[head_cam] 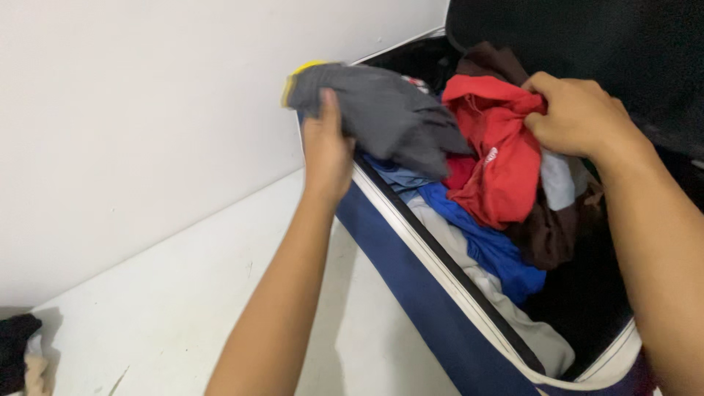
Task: The person removes various garments from a blue suitcase, including shirts, pants, and shorts, and folds each item by hand on a white surface. The folded clothes are stacked in a pile next to the suitcase as the process continues.
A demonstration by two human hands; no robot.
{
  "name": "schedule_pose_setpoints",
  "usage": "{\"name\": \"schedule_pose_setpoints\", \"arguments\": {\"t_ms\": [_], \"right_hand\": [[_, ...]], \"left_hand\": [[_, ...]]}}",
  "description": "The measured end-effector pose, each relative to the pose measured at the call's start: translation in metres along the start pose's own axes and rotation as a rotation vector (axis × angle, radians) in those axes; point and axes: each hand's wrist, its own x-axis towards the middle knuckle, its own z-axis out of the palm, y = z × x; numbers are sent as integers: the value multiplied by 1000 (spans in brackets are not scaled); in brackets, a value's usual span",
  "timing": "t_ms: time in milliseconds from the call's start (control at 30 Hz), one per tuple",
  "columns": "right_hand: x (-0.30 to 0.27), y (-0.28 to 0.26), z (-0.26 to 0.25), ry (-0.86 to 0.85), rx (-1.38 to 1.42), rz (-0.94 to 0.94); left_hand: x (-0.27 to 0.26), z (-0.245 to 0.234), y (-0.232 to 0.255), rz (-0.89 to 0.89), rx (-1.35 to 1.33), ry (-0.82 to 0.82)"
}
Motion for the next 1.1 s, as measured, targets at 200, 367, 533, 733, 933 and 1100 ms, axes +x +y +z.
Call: {"name": "schedule_pose_setpoints", "arguments": {"t_ms": [200,367,533,733,933,1100], "right_hand": [[32,32,33,108,123,-273],[29,13,26,-76,127,-173],[21,-2,21,-71,142,-324],[22,3,26,-51,45,-361],[28,5,43,-16,-63,-362],[18,-16,54,181,-302,-291]], "left_hand": [[6,-53,42,245,-515,-28],[2,-93,115,350,-545,110],[-18,-153,149,409,-331,68],[-95,-257,65,174,1266,100],[-176,-303,23,-287,1554,172],[-206,-296,30,107,1441,-51]]}}
